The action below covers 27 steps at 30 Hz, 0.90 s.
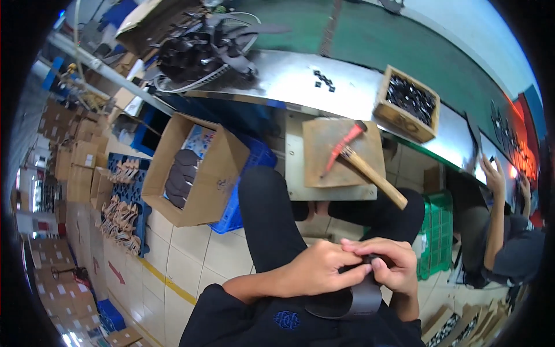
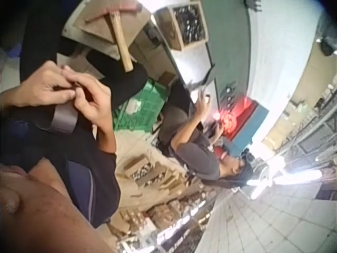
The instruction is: Manually assemble and hammer components of a shoe sole.
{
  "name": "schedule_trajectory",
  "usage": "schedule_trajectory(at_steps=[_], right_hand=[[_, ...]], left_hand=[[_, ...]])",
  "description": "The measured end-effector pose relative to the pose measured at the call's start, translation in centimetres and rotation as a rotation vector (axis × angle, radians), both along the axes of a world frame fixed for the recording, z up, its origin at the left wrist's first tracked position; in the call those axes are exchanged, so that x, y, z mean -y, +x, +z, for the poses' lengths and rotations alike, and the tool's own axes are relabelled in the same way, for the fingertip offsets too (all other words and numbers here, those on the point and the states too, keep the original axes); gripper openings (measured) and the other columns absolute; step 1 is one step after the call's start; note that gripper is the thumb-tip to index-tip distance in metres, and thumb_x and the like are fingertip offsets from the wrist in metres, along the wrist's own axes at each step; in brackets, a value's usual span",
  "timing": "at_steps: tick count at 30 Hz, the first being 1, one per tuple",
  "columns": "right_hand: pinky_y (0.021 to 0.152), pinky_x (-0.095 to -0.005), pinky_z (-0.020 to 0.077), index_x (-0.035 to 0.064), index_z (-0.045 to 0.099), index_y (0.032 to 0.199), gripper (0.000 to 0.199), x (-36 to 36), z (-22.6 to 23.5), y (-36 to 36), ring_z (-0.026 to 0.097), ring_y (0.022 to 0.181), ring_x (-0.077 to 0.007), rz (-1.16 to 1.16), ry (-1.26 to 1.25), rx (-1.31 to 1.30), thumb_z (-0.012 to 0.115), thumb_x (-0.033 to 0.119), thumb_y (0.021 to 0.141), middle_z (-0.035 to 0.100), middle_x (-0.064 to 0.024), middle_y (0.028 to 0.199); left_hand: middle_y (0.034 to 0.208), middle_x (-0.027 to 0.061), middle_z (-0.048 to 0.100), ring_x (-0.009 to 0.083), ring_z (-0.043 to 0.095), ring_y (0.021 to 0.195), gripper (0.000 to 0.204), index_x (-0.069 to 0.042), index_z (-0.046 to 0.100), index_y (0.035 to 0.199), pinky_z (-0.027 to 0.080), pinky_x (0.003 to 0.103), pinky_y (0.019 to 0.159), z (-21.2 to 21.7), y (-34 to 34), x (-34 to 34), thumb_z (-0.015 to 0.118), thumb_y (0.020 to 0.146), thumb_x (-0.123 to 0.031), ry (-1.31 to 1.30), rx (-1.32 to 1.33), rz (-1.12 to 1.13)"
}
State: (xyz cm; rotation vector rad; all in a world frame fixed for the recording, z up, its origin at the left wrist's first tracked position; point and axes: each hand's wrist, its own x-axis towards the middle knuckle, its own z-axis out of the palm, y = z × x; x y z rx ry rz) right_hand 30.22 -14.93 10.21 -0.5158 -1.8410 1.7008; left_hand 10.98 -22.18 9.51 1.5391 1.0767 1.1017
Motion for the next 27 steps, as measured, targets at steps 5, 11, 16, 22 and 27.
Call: schedule_trajectory(at_steps=[5, 11, 16, 22, 27], right_hand=[[0.102, -0.0422, 0.0502, -0.0073, 0.068, 0.106, 0.024, -0.1, 1.0, -0.6, 0.069, 0.107, -0.0319, -0.006, 0.013, 0.054, 0.056, -0.003, 0.086, 0.072, -0.0197, 0.110], [0.106, -0.0497, 0.0471, -0.0087, 0.067, 0.107, 0.025, 0.9, 2.1, -1.8, 0.069, 0.105, -0.0333, 0.002, 0.048, 0.019, 0.051, -0.002, 0.088, 0.071, -0.0211, 0.104], [0.110, -0.0506, 0.0430, -0.0073, 0.065, 0.115, 0.028, 1.2, 2.6, -1.5, 0.068, 0.109, -0.0340, 0.000, 0.153, 0.040, 0.051, -0.002, 0.091, 0.070, -0.0216, 0.112], [0.111, -0.0431, 0.0419, -0.0135, 0.056, 0.129, 0.044, 0.7, 3.7, -0.5, 0.059, 0.124, -0.0387, 0.195, 0.015, -0.003, 0.052, 0.009, 0.091, 0.064, -0.0275, 0.125], [0.106, -0.0380, 0.0466, -0.0055, 0.052, 0.138, 0.049, 0.7, 2.9, -0.3, 0.060, 0.124, -0.0339, 0.250, 0.025, -0.105, 0.058, 0.005, 0.091, 0.059, -0.0222, 0.136]], left_hand=[[0.074, 0.0164, 0.066, 0.0329, 0.066, 0.062, 0.018, -0.001, 0.071, 0.095, 0.050, 0.039, 0.055, -0.5, 0.2, 0.2, 0.069, 0.090, -0.018, 0.021, 0.034, 0.012], [0.076, 0.0154, 0.068, 0.0300, 0.066, 0.061, 0.017, -0.002, 0.072, 0.096, 0.050, 0.035, 0.055, 0.7, -1.0, 1.4, 0.070, 0.088, -0.017, 0.085, -0.038, 0.060], [0.076, 0.0160, 0.068, 0.0283, 0.067, 0.062, 0.016, -0.001, 0.073, 0.094, 0.051, 0.034, 0.057, 1.4, -1.1, 1.2, 0.071, 0.088, -0.016, -0.001, -0.025, 0.013], [0.072, 0.0157, 0.067, 0.0253, 0.068, 0.063, 0.016, 0.004, 0.073, 0.087, 0.052, 0.031, 0.057, 3.8, -1.6, 1.9, 0.073, 0.086, -0.011, -0.030, -0.020, -0.069], [0.071, 0.0141, 0.067, 0.0250, 0.068, 0.062, 0.015, 0.004, 0.072, 0.082, 0.053, 0.030, 0.058, 3.4, -0.9, 1.8, 0.075, 0.084, -0.011, 0.145, 0.015, 0.004]])
